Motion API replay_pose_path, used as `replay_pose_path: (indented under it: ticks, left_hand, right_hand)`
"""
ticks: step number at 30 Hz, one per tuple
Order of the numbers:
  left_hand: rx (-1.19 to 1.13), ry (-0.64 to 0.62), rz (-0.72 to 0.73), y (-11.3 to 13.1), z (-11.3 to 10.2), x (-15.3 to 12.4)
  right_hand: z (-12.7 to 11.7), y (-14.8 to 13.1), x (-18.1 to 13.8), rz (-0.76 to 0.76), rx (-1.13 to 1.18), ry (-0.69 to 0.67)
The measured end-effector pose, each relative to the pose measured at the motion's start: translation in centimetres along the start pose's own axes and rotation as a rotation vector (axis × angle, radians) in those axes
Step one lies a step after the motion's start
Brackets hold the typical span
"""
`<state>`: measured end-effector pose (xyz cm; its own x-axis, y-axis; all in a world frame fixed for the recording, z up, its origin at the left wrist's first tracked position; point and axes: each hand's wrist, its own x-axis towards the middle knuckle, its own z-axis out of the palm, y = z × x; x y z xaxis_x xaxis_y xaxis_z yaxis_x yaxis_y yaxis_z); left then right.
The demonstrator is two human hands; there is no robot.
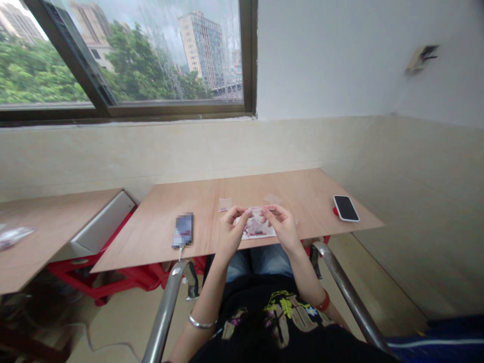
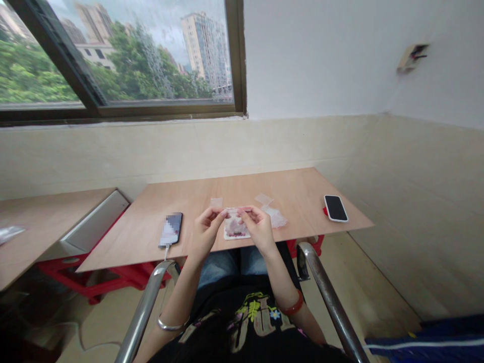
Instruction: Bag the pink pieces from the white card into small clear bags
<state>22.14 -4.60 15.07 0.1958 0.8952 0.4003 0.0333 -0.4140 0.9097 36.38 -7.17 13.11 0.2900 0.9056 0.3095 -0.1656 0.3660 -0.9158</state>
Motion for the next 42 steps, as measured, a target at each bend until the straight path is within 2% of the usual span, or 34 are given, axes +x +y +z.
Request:
replay_pose_path:
  ticks: [8,16,22,30,42]
  left_hand:
    - [0.005,0.007,0.021,-0.3,0.0,0.0]
    - [0.06,-0.067,0.025,0.1,-0.2,0.1]
    - [0.099,-0.064,0.052,0.1,0.0,0.0]
    - [0.171,-0.045,0.088,0.9,0.4,-0.3]
    - [0.205,-0.032,0.092,0.4,0.6,-0.4]
  right_hand:
    - [0.0,-0.1,0.0,-0.006,-0.01,0.005]
    - [0.0,-0.4,-0.1,0.029,0.013,0.005]
    - [0.5,-0.5,-0.4,0.064,0.021,-0.002]
    - [0.8,0.0,-0.4,0.011,0.079,-0.014]
    - [0.8,-0.2,-0.6,0.0,0.05,0.01]
